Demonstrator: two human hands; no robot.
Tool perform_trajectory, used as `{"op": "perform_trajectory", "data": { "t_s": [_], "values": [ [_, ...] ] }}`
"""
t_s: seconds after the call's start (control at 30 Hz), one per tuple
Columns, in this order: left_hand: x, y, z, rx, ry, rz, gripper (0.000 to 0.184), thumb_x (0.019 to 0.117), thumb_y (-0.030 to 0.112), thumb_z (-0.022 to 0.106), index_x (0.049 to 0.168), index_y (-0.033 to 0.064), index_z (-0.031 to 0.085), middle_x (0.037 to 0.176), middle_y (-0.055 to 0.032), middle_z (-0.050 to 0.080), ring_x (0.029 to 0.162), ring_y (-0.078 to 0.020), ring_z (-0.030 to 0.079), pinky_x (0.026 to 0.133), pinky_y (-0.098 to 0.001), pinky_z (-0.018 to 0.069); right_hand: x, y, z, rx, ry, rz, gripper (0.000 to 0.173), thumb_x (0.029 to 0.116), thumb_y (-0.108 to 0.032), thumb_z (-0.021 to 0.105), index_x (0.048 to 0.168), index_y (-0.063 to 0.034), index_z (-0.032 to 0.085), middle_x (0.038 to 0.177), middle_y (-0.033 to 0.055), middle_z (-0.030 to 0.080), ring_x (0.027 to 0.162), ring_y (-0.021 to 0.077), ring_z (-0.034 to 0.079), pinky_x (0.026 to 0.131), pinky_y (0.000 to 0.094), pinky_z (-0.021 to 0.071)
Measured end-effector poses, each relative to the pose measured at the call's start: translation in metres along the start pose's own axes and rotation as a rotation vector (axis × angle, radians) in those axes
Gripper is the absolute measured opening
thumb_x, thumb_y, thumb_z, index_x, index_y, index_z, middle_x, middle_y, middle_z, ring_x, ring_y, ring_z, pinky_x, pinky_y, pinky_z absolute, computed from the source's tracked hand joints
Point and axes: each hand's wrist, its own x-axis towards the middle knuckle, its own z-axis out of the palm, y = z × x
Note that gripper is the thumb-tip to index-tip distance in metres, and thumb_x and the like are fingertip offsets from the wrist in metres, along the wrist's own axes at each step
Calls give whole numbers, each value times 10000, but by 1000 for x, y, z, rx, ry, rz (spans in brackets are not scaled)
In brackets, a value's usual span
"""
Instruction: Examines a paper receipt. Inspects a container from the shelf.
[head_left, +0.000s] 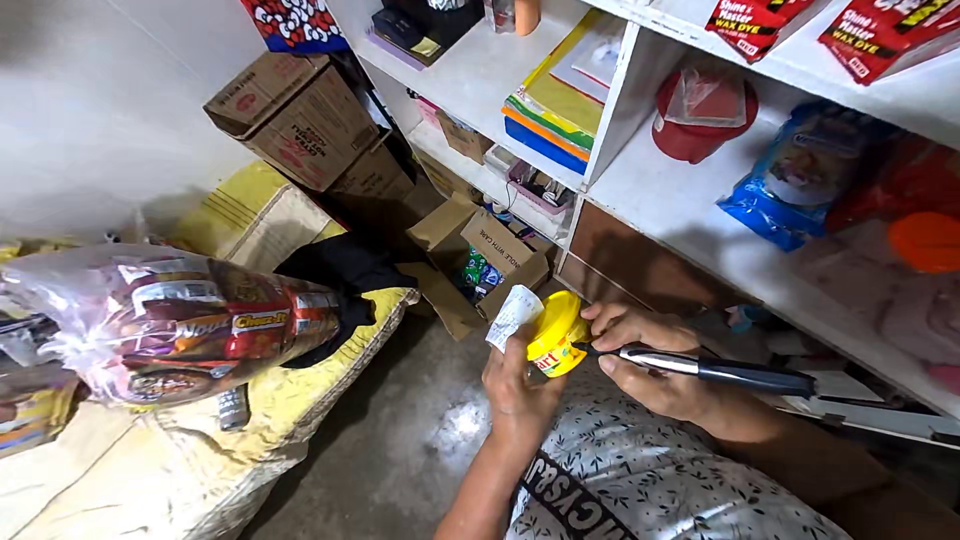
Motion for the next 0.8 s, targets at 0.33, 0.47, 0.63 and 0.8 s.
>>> {"op": "perform_trajectory", "data": {
  "t_s": [0.33,0.47,0.63,0.8],
  "values": [
    [0,1,1,-5,-6,-16,487,688,191,841,1044,-93,668,952,-207,717,920,-169,709,868,-240,549,0,1,0,13,16,-4,59,930,-60,591,936,-5,611,882,61,678,992,84,674,1075,326,487],
    [-1,1,2,-11,-8,-11,493,681,186,846,1045,-94,667,955,-212,716,928,-171,709,872,-242,548,-2,2,-2,20,22,2,56,932,-65,587,936,-13,608,887,58,679,1003,89,676,1070,329,495],
    [0,3,2,-1,-6,-11,488,686,186,838,1041,-101,667,945,-209,718,918,-169,711,864,-235,548,-3,2,-2,16,15,-17,57,918,-66,587,900,-12,593,836,62,657,944,92,675,1080,349,485],
    [0,3,3,-19,-9,-13,498,683,187,834,1043,-108,660,952,-212,717,924,-157,709,869,-225,543,-4,0,-2,24,8,1,64,925,-74,591,918,-13,609,851,58,664,947,86,668,1091,343,469]
  ]
}}
